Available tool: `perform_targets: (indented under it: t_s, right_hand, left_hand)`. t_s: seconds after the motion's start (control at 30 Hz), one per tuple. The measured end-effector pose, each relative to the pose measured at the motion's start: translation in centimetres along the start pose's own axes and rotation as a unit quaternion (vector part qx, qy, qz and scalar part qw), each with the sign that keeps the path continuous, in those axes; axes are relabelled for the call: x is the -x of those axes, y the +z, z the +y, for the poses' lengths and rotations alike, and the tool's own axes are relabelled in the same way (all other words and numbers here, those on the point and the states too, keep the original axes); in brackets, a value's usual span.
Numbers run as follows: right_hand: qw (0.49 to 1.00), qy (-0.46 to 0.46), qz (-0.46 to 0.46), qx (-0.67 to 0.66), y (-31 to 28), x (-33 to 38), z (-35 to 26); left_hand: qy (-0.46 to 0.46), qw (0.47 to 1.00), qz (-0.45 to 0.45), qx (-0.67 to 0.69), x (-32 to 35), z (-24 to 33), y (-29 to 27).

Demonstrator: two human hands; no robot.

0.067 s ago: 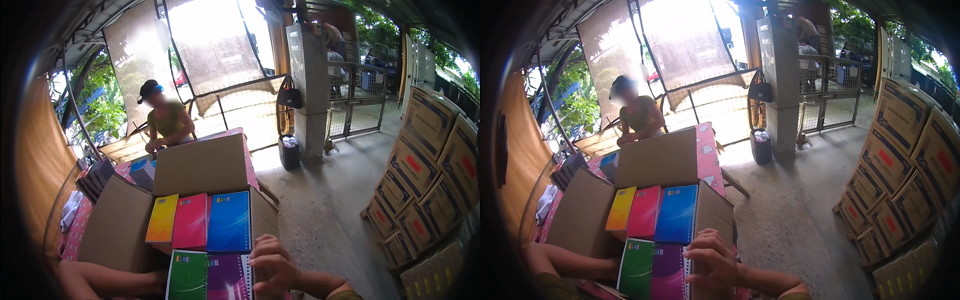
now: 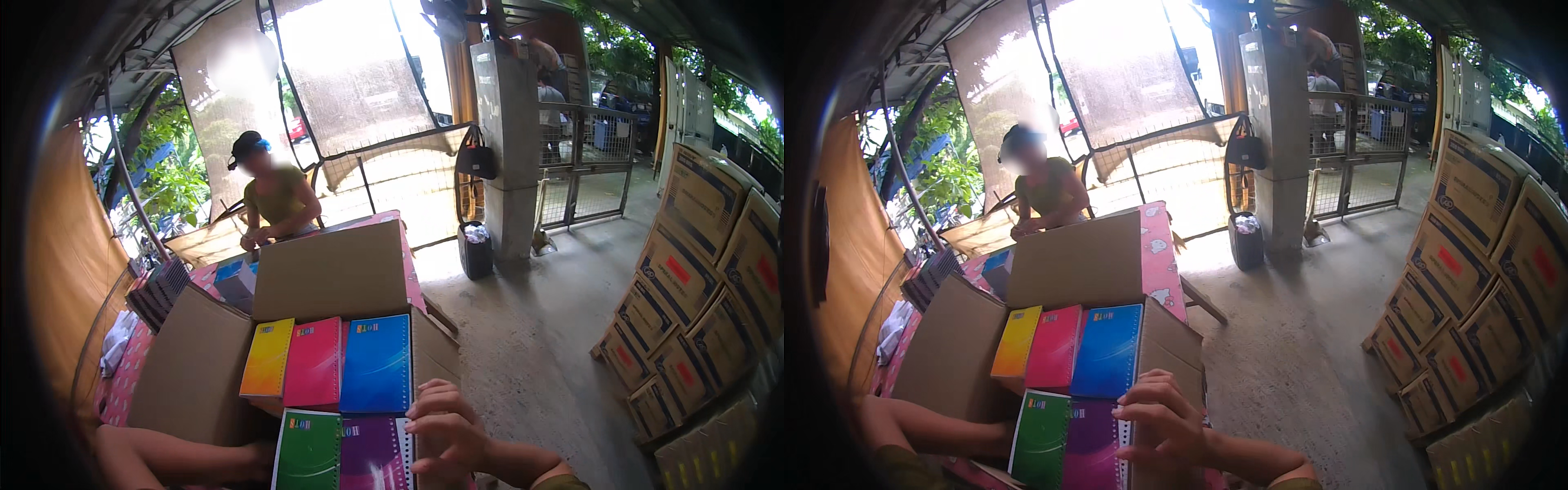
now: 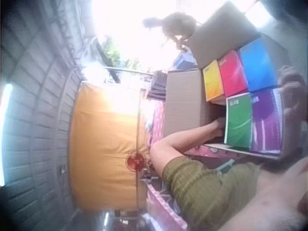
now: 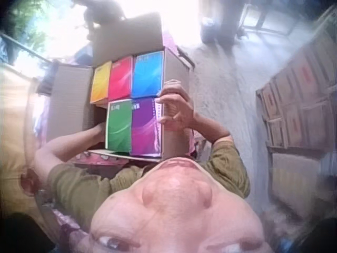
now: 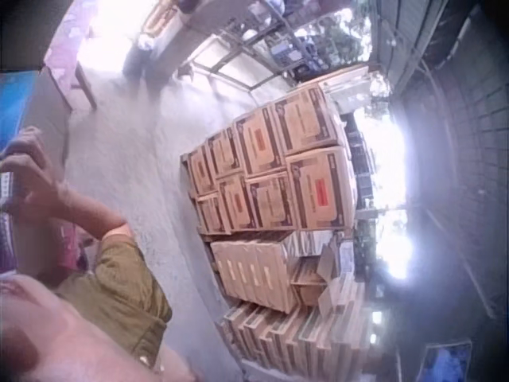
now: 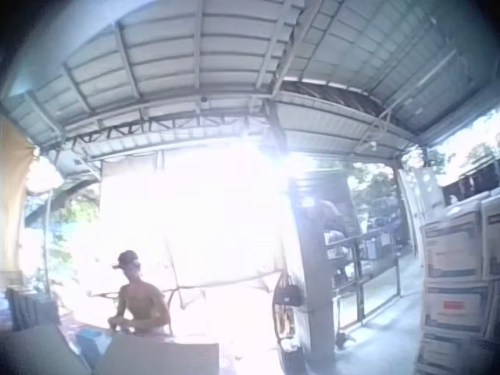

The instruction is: The person uses a box cutter to open a cardboard box, removes several items including a small black object in plastic and stacks of notebooks, and then organizes the notebooks on the table.

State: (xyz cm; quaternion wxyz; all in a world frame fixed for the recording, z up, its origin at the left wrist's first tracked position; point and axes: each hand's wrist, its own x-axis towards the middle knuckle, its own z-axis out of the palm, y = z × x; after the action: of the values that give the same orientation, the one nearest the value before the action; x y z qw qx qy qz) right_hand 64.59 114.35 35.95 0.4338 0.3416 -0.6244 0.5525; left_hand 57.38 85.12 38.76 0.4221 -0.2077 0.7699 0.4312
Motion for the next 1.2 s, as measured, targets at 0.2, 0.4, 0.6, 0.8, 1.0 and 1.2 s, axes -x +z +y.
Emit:
perform_targets:
  t_s: [0.2,0.4,0.6,0.8,1.0,1.2]
  right_hand:
    - [0.998,-0.045,0.016,0.051,1.2,-2.7,0.4]
    - [0.998,0.005,0.015,0.059,1.1,-1.7,0.1]
    - [0.998,0.016,0.005,0.069,0.8,-1.9,-0.3]
    - [0.995,0.009,0.037,0.090,1.2,-1.8,-0.1]
    - [0.994,0.023,0.042,0.098,1.4,-1.7,-0.4]
    - [0.993,0.029,0.059,0.099,1.7,-1.8,-0.5]
  left_hand:
    - [-0.005,1.000,-0.006,0.012,-0.2,-1.0,-0.4]
    - [-0.012,0.999,-0.010,0.047,0.0,-2.1,-0.2]
    - [-0.001,0.998,-0.020,0.058,-0.5,-2.5,-0.2]
    - [0.005,0.998,-0.027,0.061,-0.5,-2.5,-0.3]
    - [0.011,0.997,-0.035,0.062,-0.7,-2.5,0.1]
    - [0.014,0.997,-0.031,0.072,-0.6,-2.6,0.2]
